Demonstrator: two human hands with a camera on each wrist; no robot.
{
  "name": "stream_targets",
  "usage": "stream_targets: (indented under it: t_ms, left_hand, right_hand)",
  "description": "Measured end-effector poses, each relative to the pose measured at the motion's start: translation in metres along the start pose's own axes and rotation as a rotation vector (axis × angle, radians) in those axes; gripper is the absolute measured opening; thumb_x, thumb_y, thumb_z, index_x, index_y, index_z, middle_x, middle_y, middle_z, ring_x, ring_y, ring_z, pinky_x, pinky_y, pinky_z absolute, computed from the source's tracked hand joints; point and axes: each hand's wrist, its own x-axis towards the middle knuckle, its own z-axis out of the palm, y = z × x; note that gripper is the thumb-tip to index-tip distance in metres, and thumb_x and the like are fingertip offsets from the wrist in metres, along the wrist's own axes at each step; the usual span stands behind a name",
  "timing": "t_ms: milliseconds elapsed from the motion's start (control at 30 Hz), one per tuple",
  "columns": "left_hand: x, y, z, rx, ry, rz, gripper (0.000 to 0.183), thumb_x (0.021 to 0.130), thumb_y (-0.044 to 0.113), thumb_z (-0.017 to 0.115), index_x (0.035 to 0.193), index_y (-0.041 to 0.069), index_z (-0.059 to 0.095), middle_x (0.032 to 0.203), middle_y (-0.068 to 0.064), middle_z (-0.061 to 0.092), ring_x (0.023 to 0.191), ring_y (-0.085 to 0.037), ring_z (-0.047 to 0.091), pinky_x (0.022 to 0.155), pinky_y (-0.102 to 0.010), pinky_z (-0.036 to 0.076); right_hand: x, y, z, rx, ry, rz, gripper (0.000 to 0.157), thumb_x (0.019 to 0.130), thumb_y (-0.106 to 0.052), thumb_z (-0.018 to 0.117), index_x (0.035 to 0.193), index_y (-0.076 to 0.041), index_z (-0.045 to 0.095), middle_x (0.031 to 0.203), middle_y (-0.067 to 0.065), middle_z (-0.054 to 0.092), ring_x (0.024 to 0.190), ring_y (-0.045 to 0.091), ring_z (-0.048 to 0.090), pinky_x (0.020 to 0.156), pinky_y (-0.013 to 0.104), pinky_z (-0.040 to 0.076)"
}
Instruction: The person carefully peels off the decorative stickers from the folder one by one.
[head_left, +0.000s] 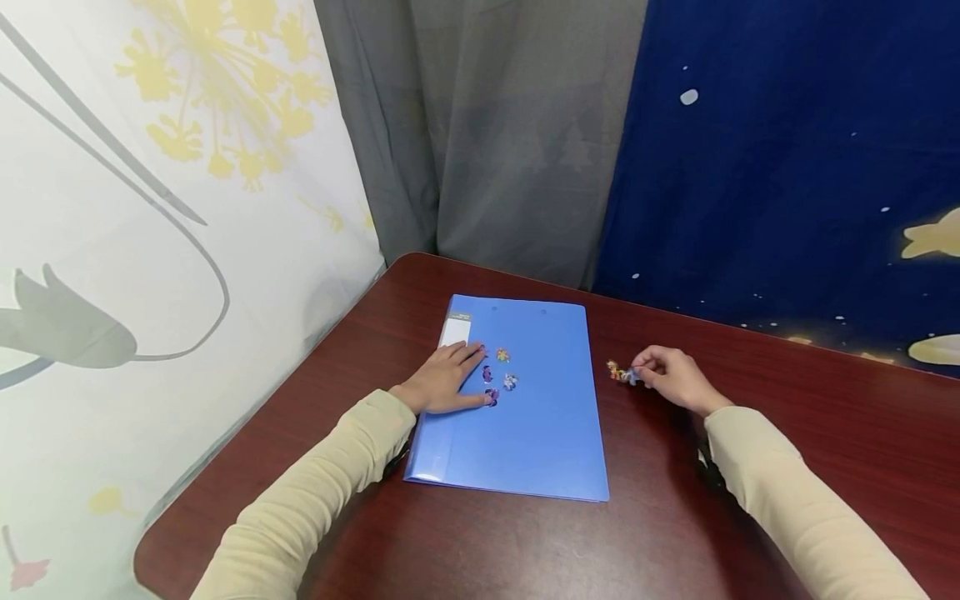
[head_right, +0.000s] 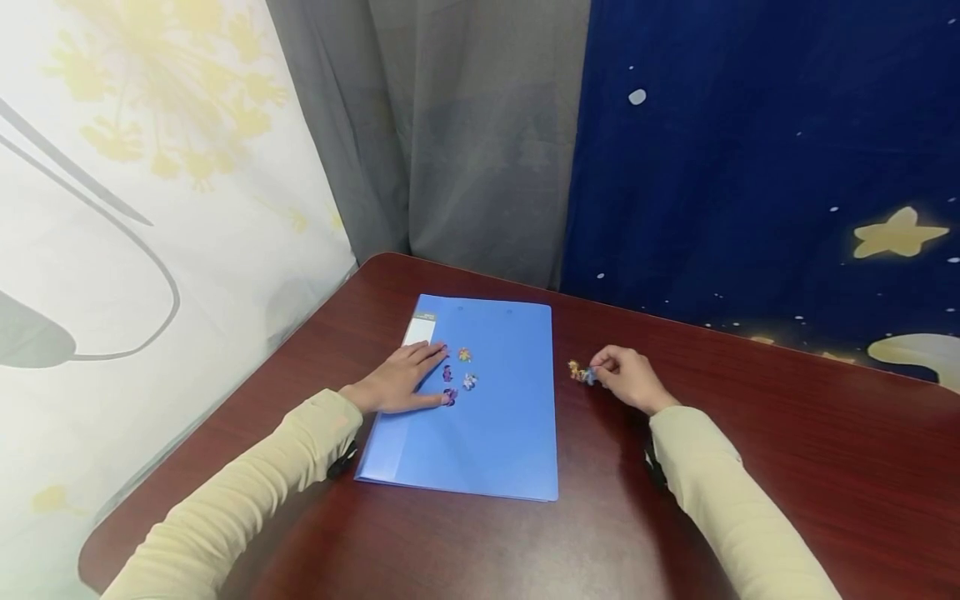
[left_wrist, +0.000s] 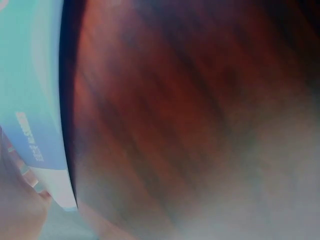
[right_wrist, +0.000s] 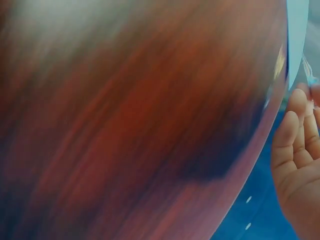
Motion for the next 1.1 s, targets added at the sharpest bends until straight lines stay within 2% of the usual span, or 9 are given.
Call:
stream_targets:
  t_ms: [200,467,733,1100]
  left_hand:
    - [0.0,0.0,0.0,-0.001,-0.003,0.003,0.081,0.082,0.059,0.048,0.141,0.007,0.028,0.145,-0.01,0.026,0.132,-0.029,0.02,0.107,-0.043,0.014]
    - [0.001,-0.001,0.0,-0.002,-0.002,-0.005,0.083,0.081,0.061,0.047,0.141,0.007,0.028,0.145,-0.01,0.025,0.132,-0.03,0.02,0.107,-0.043,0.014]
    - [-0.001,0.0,0.0,-0.007,-0.002,-0.004,0.082,0.082,0.06,0.047,0.14,0.006,0.03,0.145,-0.01,0.026,0.132,-0.031,0.021,0.106,-0.043,0.016]
    - [0.0,0.0,0.0,-0.01,-0.016,-0.011,0.082,0.082,0.059,0.047,0.142,0.008,0.027,0.146,-0.009,0.024,0.133,-0.029,0.018,0.107,-0.043,0.013]
  right_hand:
    - [-0.007,0.016,-0.015,0.011,-0.016,0.069,0.008,0.087,0.0,0.053,0.09,0.005,0.058,0.074,0.01,0.06,0.061,0.017,0.053,0.049,0.025,0.042]
    - [-0.006,0.026,-0.023,0.086,-0.147,0.15,0.008,0.089,0.004,0.046,0.089,0.01,0.052,0.072,0.009,0.06,0.062,0.017,0.055,0.05,0.026,0.044]
    - [-0.001,0.03,-0.023,0.028,-0.189,0.135,0.007,0.089,0.002,0.048,0.087,0.006,0.053,0.07,0.006,0.059,0.06,0.016,0.052,0.05,0.028,0.044]
    - [0.005,0.034,-0.019,-0.137,-0.145,0.072,0.005,0.086,-0.002,0.054,0.081,-0.001,0.056,0.06,0.0,0.053,0.05,0.013,0.05,0.048,0.029,0.043]
